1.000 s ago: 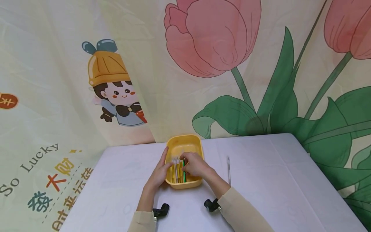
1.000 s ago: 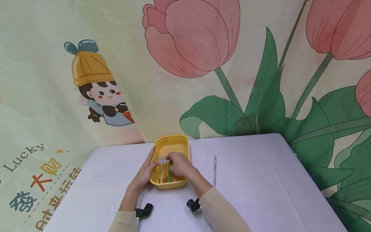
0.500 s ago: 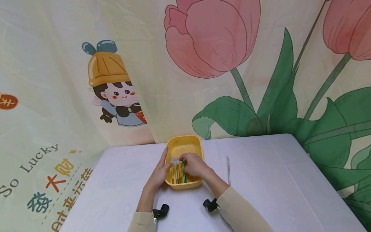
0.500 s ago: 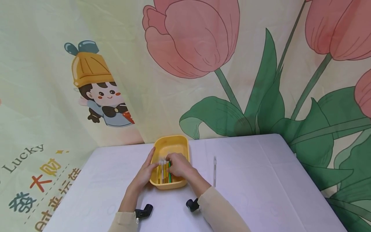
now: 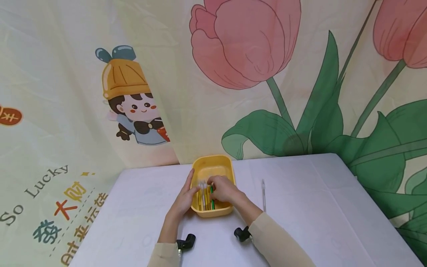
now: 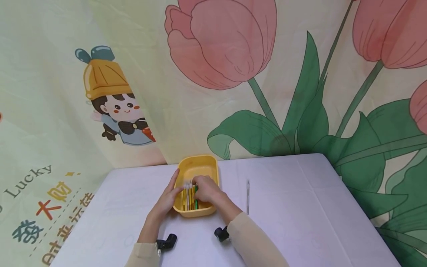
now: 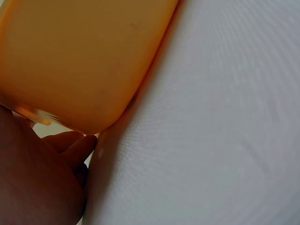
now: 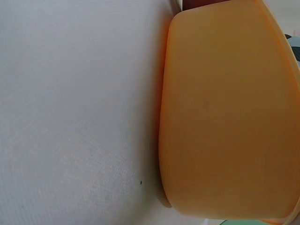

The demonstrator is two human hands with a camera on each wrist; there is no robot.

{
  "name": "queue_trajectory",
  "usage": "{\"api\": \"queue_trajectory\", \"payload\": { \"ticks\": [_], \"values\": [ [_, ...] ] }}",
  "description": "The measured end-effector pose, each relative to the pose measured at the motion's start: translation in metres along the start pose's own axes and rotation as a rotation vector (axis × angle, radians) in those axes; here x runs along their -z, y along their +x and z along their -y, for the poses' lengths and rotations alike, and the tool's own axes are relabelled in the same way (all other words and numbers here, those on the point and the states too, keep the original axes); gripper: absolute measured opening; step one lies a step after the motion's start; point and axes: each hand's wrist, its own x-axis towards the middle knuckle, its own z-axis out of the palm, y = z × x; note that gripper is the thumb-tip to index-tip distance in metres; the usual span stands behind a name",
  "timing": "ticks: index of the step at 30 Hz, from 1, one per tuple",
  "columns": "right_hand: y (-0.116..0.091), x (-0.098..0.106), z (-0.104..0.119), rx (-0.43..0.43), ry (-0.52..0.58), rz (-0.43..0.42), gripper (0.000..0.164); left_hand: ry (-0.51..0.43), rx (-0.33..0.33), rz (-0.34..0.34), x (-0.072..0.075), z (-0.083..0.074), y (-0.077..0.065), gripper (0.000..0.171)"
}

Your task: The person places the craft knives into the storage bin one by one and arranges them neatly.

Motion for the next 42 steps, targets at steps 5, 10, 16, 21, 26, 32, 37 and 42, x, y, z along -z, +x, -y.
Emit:
{"api": "queue_trajectory", "payload": {
  "ticks": [5, 10, 16, 21, 26, 32, 37, 42],
  "values": [
    [0.0027, -0.001, -0.0012, -0.003, -0.012, -0.003, 0.044, -0.004, 0.001, 0.001, -0.0002, -0.0023, -0.0009, 0.073],
    [0.0052, -0.003, -0.0019, -0.021, -0.012, 0.005, 0.045, -0.021, 0.004, 0.011, 0.0, -0.003, -0.0018, 0.072],
    [0.006, -0.0039, -0.0026, -0.024, -0.027, 0.001, 0.05, -0.014, 0.002, 0.007, 0.0001, -0.0036, -0.002, 0.073],
    [0.0058, -0.0049, -0.0022, -0.04, -0.004, 0.003, 0.055, -0.003, -0.004, 0.001, -0.0002, -0.0039, -0.002, 0.073],
    [0.0053, -0.0067, -0.0022, -0.057, 0.011, 0.002, 0.055, 0.008, -0.002, 0.003, -0.0004, -0.0037, -0.0016, 0.071],
    [0.0044, -0.0068, -0.0025, -0.055, 0.018, 0.005, 0.055, 0.003, 0.004, 0.004, -0.0006, -0.0046, -0.0031, 0.071],
    [0.0045, -0.0069, -0.0032, -0.037, -0.01, -0.005, 0.053, 0.006, -0.001, 0.007, -0.0003, -0.0023, -0.0019, 0.071],
    [0.0049, -0.0066, -0.0039, -0.03, -0.025, -0.015, 0.052, 0.018, -0.005, 0.004, 0.0001, -0.001, -0.0006, 0.071]
  ]
}}
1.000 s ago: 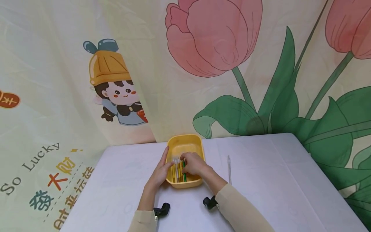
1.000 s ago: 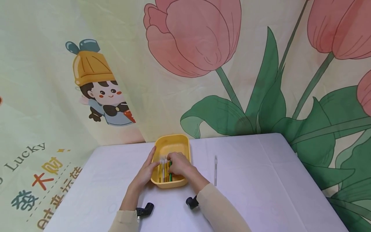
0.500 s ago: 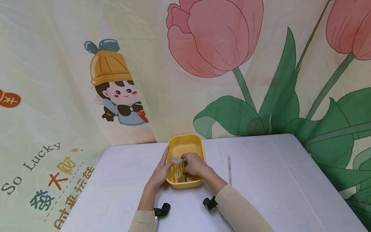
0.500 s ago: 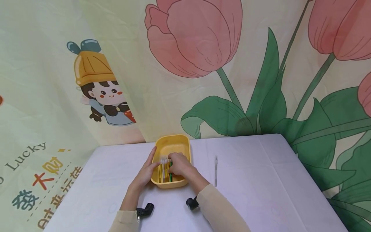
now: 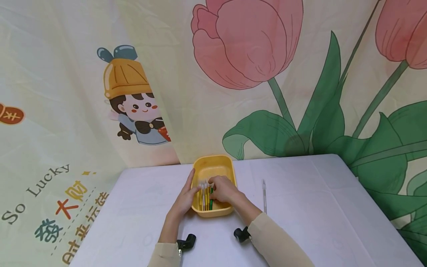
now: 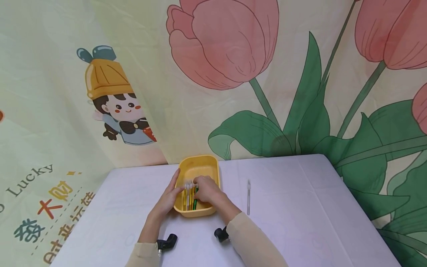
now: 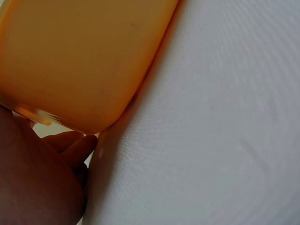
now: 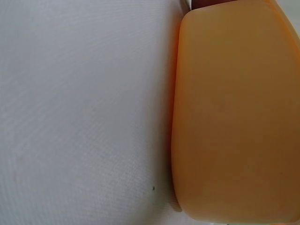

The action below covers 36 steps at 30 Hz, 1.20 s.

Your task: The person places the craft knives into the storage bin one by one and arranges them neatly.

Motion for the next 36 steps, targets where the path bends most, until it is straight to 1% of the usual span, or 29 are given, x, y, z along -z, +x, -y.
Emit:
{"api": "queue_trajectory", "payload": {
  "ticks": [12, 18, 22, 27, 31, 36],
  "values": [
    [-0.001, 0.0, -0.001, 0.008, 0.008, -0.006, 0.046, -0.008, 0.009, -0.001, -0.002, -0.001, -0.002, 0.07],
    [-0.003, 0.002, -0.002, 0.049, 0.02, -0.056, 0.044, 0.004, 0.005, -0.004, -0.001, 0.0, 0.0, 0.071],
    [-0.004, 0.003, -0.001, 0.082, 0.059, -0.098, 0.039, 0.01, -0.013, -0.011, -0.001, -0.001, 0.001, 0.072],
    [-0.007, 0.004, -0.002, 0.122, 0.107, -0.136, 0.034, 0.011, -0.015, -0.015, -0.001, -0.001, 0.0, 0.074],
    [-0.01, 0.004, -0.002, 0.121, 0.146, -0.169, 0.035, 0.007, -0.012, -0.016, -0.001, 0.001, 0.0, 0.073],
    [-0.014, 0.003, -0.003, 0.127, 0.23, -0.221, 0.039, 0.004, -0.001, -0.011, -0.001, 0.0, 0.0, 0.072]
  ]
}}
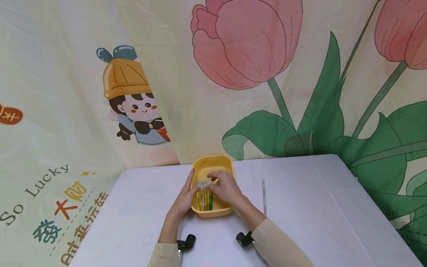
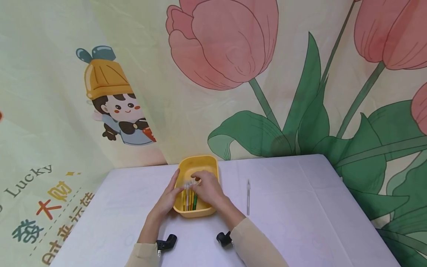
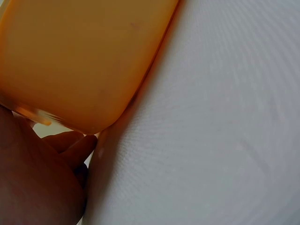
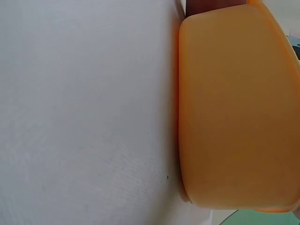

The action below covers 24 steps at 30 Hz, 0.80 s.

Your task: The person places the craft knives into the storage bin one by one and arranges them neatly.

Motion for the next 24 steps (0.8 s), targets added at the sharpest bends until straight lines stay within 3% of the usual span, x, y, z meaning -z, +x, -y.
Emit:
{"api": "queue_trajectory", "payload": {
  "ticks": [13, 24],
  "values": [
    [-0.009, 0.005, 0.002, 0.104, 0.053, -0.129, 0.042, -0.005, 0.02, 0.002, -0.001, -0.002, -0.002, 0.073],
    [-0.02, 0.022, -0.004, 0.111, 0.12, -0.213, 0.042, -0.009, 0.005, 0.006, -0.001, -0.002, -0.001, 0.071]
  ]
}}
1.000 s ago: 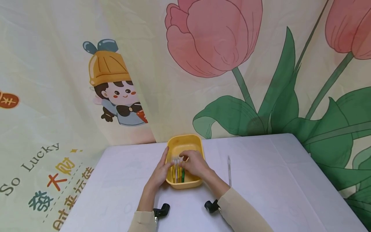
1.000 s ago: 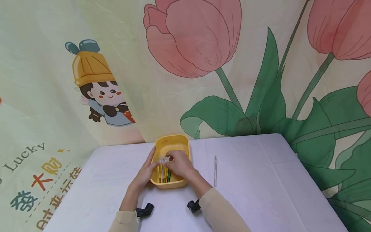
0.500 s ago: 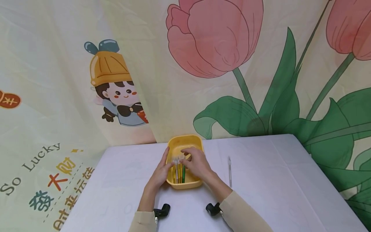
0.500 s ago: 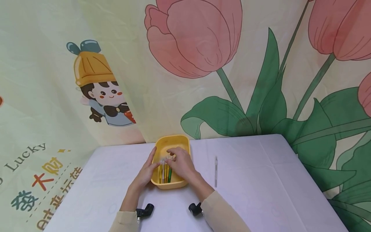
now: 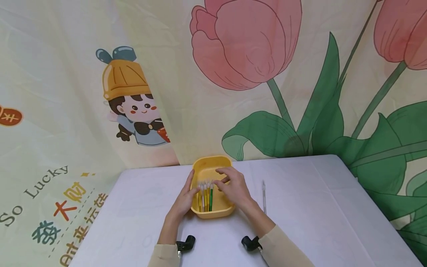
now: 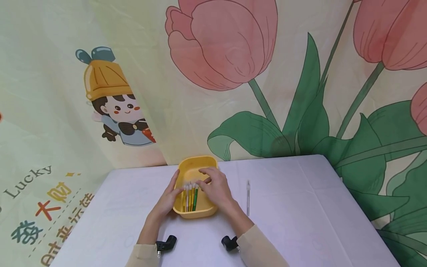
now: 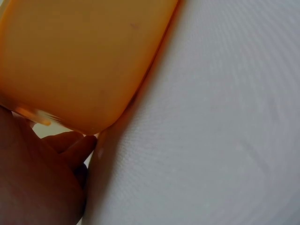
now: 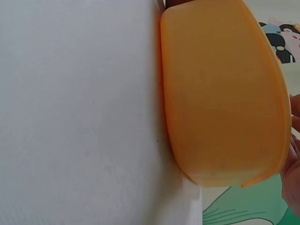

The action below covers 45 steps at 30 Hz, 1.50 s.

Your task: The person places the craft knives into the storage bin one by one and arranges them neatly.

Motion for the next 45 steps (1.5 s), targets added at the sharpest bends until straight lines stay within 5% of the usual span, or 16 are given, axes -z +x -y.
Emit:
{"api": "queue_trajectory", "payload": {
  "ticks": [10, 28, 38, 45],
  "values": [
    [-0.008, 0.015, -0.002, -0.056, -0.048, -0.097, 0.042, -0.012, 0.009, -0.01, 0.0, 0.002, 0.0, 0.071],
    [-0.012, 0.046, -0.014, -0.063, 0.027, -0.197, 0.045, 0.004, 0.004, -0.011, -0.003, 0.003, 0.0, 0.073],
    [-0.011, 0.059, -0.02, -0.114, 0.029, -0.189, 0.045, 0.023, -0.006, -0.018, -0.001, 0.002, 0.001, 0.073],
    [-0.013, 0.067, -0.023, -0.103, -0.208, -0.163, 0.046, 0.02, 0.01, -0.009, -0.001, 0.0, 0.0, 0.073]
  ]
}}
